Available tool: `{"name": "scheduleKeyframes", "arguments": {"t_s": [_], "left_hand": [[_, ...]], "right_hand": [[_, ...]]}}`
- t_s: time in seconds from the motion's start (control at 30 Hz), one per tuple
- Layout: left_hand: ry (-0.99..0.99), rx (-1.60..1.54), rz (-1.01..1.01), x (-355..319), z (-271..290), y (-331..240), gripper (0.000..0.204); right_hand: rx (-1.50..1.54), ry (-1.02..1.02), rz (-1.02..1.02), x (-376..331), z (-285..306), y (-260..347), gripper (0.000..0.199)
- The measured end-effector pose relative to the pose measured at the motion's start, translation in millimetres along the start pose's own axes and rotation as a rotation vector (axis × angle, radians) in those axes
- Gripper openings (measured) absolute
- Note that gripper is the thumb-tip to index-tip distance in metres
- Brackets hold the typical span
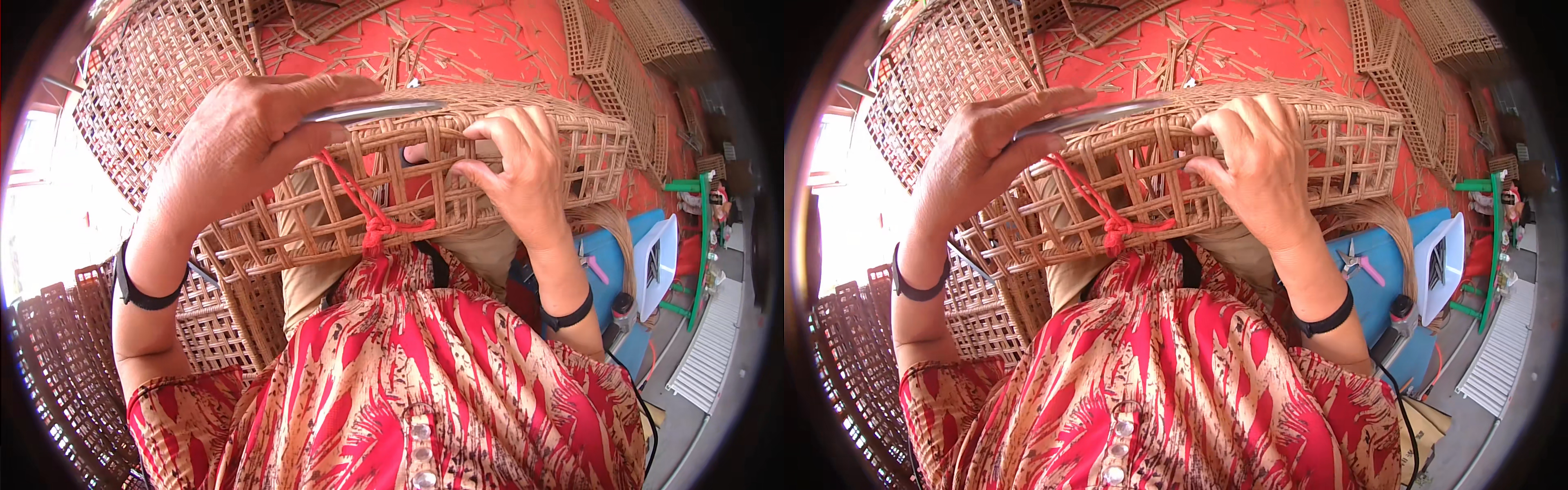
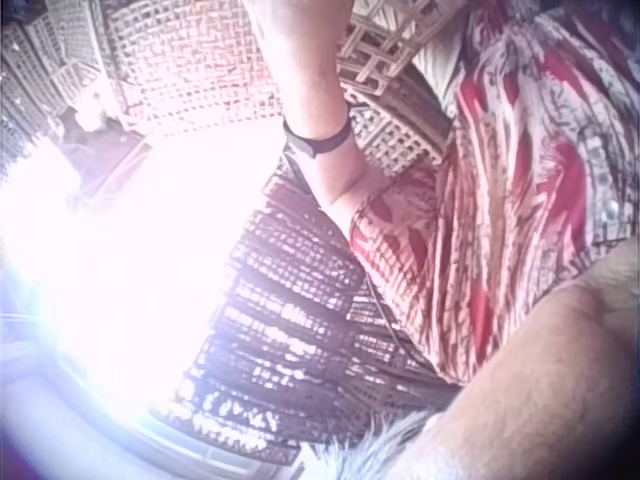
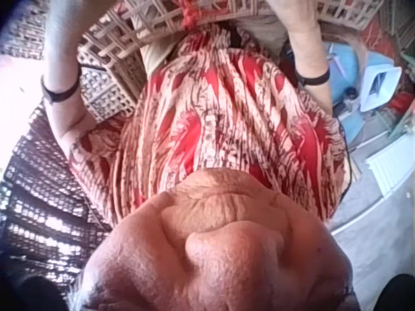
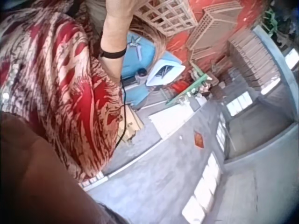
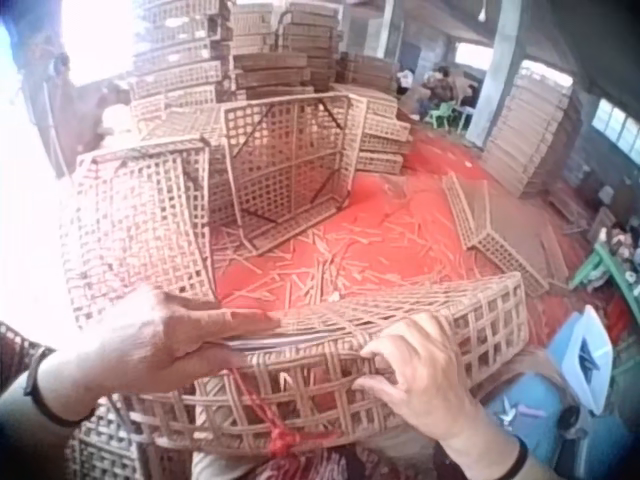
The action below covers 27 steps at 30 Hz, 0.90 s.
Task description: Weaving and securing bamboo strips to a furniture frame using pliers and a weaving tool.
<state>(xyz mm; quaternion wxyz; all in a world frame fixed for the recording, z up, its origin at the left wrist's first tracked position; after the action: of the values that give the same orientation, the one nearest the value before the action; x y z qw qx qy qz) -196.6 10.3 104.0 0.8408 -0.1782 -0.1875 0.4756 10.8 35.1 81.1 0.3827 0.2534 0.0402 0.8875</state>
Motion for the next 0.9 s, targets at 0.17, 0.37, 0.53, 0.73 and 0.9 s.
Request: {"name": "scheduleKeyframes", "arguments": {"t_s": [0.17,0.37,0.53,0.73,0.9], "left_hand": [[0.073,0.079,-0.164,12.6,-0.6,-17.7,0.034],[0.165,0.16,-0.185,30.1,-3.1,-28.9,0.03],[0.243,0.262,-0.213,46.0,-1.5,-35.8,0.026],[0.301,0.313,-0.233,58.0,1.3,-59.9,0.027],[0.194,0.474,-0.362,44.7,0.2,-80.2,0.026]], "right_hand": [[0.04,-0.112,-0.01,-13.5,-0.3,-5.3,0.045],[0.113,-0.153,-0.019,-20.4,-2.3,-14.5,0.043],[0.146,-0.161,-0.044,-22.8,-1.1,-23.2,0.038],[0.133,-0.137,-0.027,-27.5,-4.3,-21.2,0.036],[0.161,-0.133,-0.035,-39.9,-18.2,-9.9,0.034]]}}
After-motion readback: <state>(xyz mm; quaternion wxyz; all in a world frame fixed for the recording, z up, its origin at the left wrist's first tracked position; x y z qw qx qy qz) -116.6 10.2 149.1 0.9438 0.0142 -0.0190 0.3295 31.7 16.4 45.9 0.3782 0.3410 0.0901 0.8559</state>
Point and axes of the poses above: each hand's wrist, its own x-axis towards the middle knuckle, its own z-axis out of the back of the hand, y = z × x, the point moved 8 cm from there along x, towards the middle knuckle, and after that the axes turned 5 degrees about -z, right-handed, at the moved point
